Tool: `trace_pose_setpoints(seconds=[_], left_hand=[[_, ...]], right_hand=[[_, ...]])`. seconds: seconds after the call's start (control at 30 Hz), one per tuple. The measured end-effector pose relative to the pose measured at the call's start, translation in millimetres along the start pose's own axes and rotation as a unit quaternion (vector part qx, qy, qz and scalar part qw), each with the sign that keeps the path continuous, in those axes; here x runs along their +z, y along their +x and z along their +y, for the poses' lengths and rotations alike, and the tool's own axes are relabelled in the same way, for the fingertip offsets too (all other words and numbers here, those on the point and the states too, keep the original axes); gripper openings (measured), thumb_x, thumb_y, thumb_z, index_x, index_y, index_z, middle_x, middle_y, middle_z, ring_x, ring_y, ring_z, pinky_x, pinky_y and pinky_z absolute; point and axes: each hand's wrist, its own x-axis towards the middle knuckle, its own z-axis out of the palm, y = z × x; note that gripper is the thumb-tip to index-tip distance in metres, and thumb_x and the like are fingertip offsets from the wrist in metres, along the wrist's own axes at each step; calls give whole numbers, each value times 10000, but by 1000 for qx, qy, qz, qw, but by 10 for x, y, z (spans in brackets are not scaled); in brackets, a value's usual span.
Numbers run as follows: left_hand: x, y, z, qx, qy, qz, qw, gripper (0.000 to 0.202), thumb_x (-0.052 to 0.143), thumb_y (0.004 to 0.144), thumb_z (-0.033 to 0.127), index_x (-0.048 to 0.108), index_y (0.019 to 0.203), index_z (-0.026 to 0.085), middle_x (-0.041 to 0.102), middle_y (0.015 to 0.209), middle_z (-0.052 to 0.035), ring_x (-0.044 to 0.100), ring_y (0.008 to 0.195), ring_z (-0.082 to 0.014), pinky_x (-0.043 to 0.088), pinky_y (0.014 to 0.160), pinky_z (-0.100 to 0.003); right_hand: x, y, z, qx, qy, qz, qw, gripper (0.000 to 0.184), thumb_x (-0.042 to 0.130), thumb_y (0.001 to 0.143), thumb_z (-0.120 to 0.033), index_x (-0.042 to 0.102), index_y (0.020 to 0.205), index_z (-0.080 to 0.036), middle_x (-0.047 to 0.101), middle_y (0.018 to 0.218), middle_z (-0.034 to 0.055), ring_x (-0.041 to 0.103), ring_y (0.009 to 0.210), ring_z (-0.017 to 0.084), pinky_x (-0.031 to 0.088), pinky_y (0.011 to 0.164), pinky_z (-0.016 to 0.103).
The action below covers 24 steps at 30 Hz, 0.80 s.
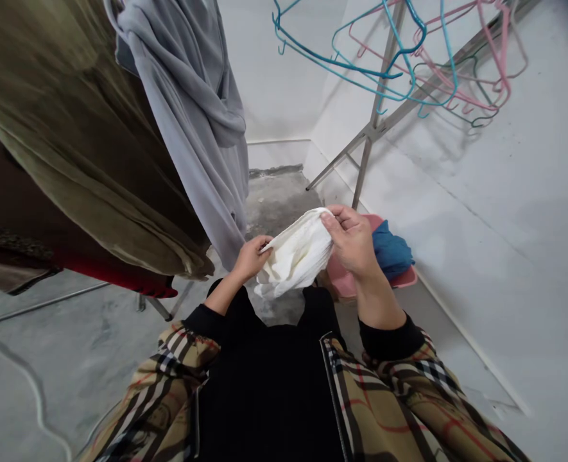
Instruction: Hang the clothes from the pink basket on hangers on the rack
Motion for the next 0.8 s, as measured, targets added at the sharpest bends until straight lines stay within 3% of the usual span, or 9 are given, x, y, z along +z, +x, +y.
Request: trace_pose_setpoints(seconds=[0.17,0.3,0.4,0.5,0.57,0.7,0.8], left_hand=[[-10,-134,-230,-105,-47,32,993,200,725,600,184,676,794,202,621,735,15,517,644,-127,433,621,-229],[-7,-154,-154,-201,-158,34,966,208,734,646,248,601,788,174,557,600,40,475,470,-83,422,484,-207],[-21,-119,-19,-252,-261,18,932,233,724,684,250,565,831,166,615,663,3,578,526,-109,528,551,-254],[-33,-81,99,-271,-347,9,898,259,737,695,193,541,863,171,676,804,-43,670,696,-147,593,694,-312],[-30,-66,148,-273,-385,13,882,267,741,690,141,528,847,175,680,832,-40,677,735,-138,594,712,-284],[-2,-60,177,-270,-416,32,868,316,755,632,69,510,801,174,639,752,2,640,661,-98,542,599,-193],[20,-71,157,-255,-411,47,874,315,778,599,97,560,819,152,612,692,21,549,547,-52,433,482,-145]], right_hand=[[-138,7,1,-16,-3,43,999,258,644,840,-471,638,889,-218,639,751,-6,577,660,120,485,620,269],[-241,4,124,-12,-1,68,998,237,620,859,-458,639,903,-226,658,782,8,613,697,147,512,660,301],[-313,-2,231,-14,5,98,995,234,613,864,-451,638,921,-225,679,819,19,638,736,155,530,698,314],[-358,-20,308,-9,16,111,994,229,616,863,-439,642,927,-221,689,824,20,649,747,157,538,715,319],[-371,-37,333,-1,36,110,993,219,637,850,-427,649,919,-220,690,817,18,649,737,155,538,706,316],[-385,-61,346,2,56,114,992,203,657,838,-412,656,904,-220,684,798,9,641,718,142,530,681,295],[-399,-65,349,-9,31,128,991,212,642,845,-421,651,900,-217,684,798,12,640,728,144,530,693,299]])
